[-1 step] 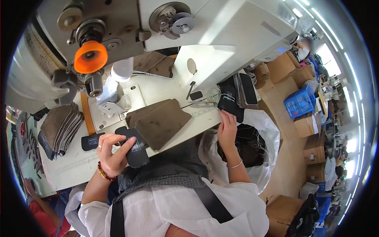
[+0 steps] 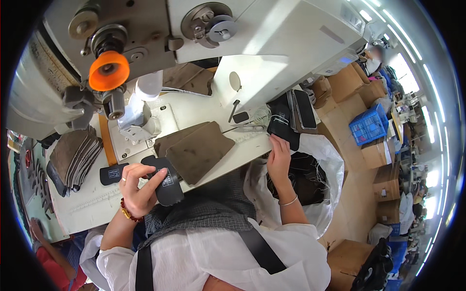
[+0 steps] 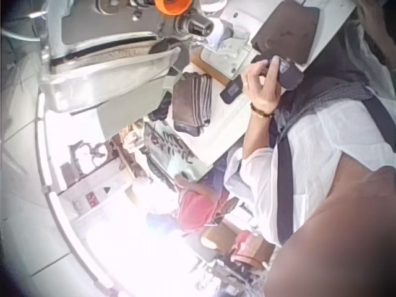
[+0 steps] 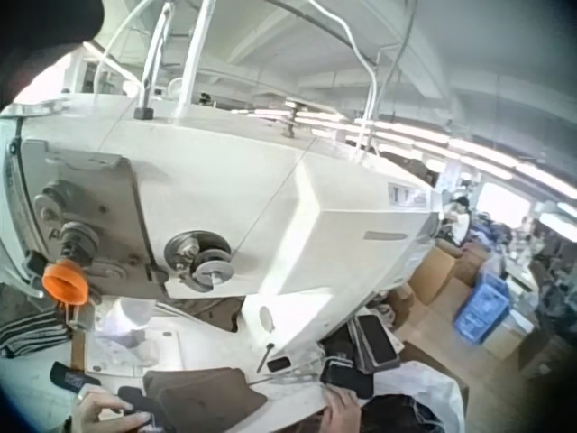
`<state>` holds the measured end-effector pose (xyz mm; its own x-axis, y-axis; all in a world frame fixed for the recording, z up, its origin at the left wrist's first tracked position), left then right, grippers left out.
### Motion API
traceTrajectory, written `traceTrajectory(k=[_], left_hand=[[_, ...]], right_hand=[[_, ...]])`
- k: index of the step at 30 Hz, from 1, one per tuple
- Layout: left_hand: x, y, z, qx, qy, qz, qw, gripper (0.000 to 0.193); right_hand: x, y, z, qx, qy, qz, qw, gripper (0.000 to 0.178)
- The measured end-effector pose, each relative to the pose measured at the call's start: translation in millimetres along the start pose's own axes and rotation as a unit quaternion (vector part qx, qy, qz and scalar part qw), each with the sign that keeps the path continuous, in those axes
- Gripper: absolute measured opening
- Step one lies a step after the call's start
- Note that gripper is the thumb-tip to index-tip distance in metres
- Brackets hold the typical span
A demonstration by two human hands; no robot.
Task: The recorder uses an industrial sewing machine to stitch together components of a shoe upper.
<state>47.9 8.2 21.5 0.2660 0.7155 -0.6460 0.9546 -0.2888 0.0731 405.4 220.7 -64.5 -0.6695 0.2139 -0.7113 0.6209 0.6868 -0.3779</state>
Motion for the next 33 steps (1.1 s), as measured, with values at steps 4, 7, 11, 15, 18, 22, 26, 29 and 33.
traceTrajectory(k=[4, 7, 11, 15, 18, 22, 26, 29, 33], left_hand=[[6.9, 5.2, -3.1, 0.005, 0.001, 0.027, 1.000, 0.051], [7.5, 7.3, -4.0, 0.007, -0.005, 0.031, 0.999, 0.052], [4.0, 3.5, -3.2, 0.012, -0.019, 0.030, 0.999, 0.052], [-1.5, -2.8, -3.6, 0.003, -0.010, 0.027, 1.000, 0.052], [-3.7, -5.7, -4.8, -0.014, -0.017, 0.021, 1.000, 0.051], [-14.7, -13.4, -5.4, -0.030, 0.006, 0.018, 0.999, 0.043], [-23.0, -26.5, -6.0, -0.054, 0.037, 0.030, 0.997, 0.033], [-24.9, -30.7, -4.9, -0.055, 0.049, 0.029, 0.997, 0.032], [-31.7, -35.6, -3.7, -0.039, 0.059, 0.022, 0.997, 0.033]], right_hand=[[19.9, 12.1, 5.4, -0.004, -0.022, 0.045, 0.999, 0.051], [17.1, 4.9, 3.4, -0.043, 0.001, 0.066, 0.997, 0.043], [-21.1, -0.9, 11.5, 0.045, -0.113, -0.009, 0.993, 0.020], [-25.9, -13.9, 5.8, -0.038, -0.023, -0.065, 0.997, 0.015], [-17.9, -24.8, -4.8, -0.132, -0.017, -0.061, 0.989, 0.020], [-40.8, -39.7, -10.7, -0.159, -0.075, -0.085, 0.981, 0.017], [-22.9, -78.0, -31.8, -0.168, -0.126, -0.085, 0.974, 0.036], [19.2, -113.1, -64.8, -0.256, -0.172, -0.130, 0.942, 0.041], [54.9, -147.8, -94.6, -0.290, -0.268, -0.148, 0.907, 0.061]])
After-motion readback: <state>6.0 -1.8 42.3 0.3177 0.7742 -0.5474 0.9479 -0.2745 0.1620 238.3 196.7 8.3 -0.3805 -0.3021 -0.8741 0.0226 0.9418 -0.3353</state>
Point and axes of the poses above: each hand's wrist, its own z-axis away from the middle knuckle, its own x-axis out of the palm, y = z × x, the point moved 1 cm from there along -z, towards the middle knuckle, and after that the axes turned 6 degrees about -z, right-handed, at the moved point
